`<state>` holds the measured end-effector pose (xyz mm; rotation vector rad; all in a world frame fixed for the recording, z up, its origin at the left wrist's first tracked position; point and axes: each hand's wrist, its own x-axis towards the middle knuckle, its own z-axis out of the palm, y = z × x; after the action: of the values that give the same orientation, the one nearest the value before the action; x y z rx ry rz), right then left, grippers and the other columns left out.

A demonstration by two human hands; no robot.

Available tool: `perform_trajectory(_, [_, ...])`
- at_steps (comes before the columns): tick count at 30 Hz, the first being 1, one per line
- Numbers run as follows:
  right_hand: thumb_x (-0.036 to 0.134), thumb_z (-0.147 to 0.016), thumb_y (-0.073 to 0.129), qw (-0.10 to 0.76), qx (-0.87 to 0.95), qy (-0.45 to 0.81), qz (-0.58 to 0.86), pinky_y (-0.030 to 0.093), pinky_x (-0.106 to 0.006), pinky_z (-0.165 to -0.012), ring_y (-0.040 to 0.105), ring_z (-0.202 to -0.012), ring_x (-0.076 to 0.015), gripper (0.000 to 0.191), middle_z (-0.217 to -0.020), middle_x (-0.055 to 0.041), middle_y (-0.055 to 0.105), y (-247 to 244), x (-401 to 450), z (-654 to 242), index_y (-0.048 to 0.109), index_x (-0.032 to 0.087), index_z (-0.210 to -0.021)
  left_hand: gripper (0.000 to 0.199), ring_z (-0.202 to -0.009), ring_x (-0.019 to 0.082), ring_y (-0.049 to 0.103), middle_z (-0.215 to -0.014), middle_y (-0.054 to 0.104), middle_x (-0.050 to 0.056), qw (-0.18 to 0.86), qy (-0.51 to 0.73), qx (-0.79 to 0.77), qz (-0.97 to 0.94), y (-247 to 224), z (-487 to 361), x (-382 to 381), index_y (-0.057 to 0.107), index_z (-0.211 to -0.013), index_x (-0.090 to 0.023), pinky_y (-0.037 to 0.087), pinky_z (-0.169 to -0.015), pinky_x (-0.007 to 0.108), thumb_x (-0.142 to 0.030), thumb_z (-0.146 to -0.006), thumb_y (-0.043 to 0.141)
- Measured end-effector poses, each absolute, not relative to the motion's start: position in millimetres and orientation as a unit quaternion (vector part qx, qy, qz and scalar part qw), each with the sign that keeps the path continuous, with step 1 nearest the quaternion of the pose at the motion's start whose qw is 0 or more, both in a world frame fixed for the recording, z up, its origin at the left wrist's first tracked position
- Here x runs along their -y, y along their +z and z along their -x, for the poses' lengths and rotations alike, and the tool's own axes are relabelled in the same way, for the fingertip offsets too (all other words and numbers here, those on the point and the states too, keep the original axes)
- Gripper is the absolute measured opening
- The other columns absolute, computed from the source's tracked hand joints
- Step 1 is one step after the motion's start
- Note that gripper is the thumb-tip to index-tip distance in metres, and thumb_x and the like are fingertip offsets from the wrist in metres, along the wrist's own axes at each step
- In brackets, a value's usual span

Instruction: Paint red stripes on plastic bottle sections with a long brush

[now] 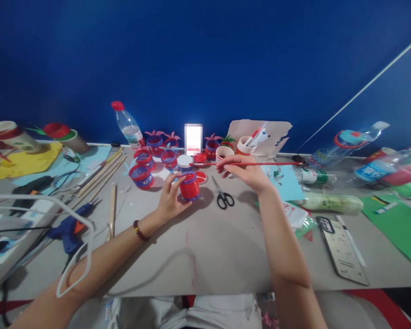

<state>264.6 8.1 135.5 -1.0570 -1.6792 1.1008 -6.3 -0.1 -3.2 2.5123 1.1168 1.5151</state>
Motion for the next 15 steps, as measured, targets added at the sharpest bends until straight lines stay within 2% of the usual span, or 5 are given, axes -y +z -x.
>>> perform_trajectory(4, [0.027,-0.084,0.065,0.410,0.686,0.437,0.413,0.058,-0.033,-0.071,0.070,-0.083,-0.0188,0.013,-0.088,-0.0040,0.075,138.3,-6.6,-265.8,0.078,0.025,-0.085,0.089,-0.128,0.033,0.049,-0.138,0.042,0.015,-0.004,0.492,-0.350,-0.798,-5.0,7.2,-0.2,0.029,-0.148,-0.029,0.046,-0.105,0.054,-0.032,-0.074,0.078])
perform_trajectory(8, [0.027,-0.085,0.066,0.408,0.700,0.441,0.385,0.058,-0.032,-0.072,0.069,-0.083,-0.0180,0.013,-0.093,-0.0040,0.075,137.0,-7.3,-270.0,0.079,0.026,-0.086,0.086,-0.131,0.035,0.048,-0.140,0.040,0.014,-0.032,0.481,-0.354,-0.802,-3.7,8.3,-1.3,0.030,-0.147,-0.032,0.047,-0.104,0.056,-0.022,-0.075,0.075])
perform_trajectory(12, [0.033,-0.086,0.067,0.399,0.710,0.441,0.376,0.059,-0.033,-0.072,0.069,-0.087,-0.0197,0.014,-0.098,-0.0048,0.074,134.7,-9.7,-273.5,0.079,0.026,-0.089,0.080,-0.132,0.036,0.050,-0.134,0.045,0.012,-0.078,0.479,-0.338,-0.807,-4.4,8.9,-3.7,0.036,-0.144,-0.035,0.045,-0.107,0.060,-0.016,-0.076,0.073])
perform_trajectory(15, [0.033,-0.086,0.067,0.397,0.712,0.442,0.374,0.059,-0.033,-0.072,0.069,-0.085,-0.0192,0.014,-0.096,-0.0046,0.074,136.1,-9.5,-273.8,0.079,0.027,-0.090,0.076,-0.129,0.032,0.054,-0.128,0.051,0.008,-0.134,0.470,-0.313,-0.815,-7.0,7.9,-3.5,0.042,-0.141,-0.039,0.042,-0.111,0.060,-0.011,-0.076,0.072])
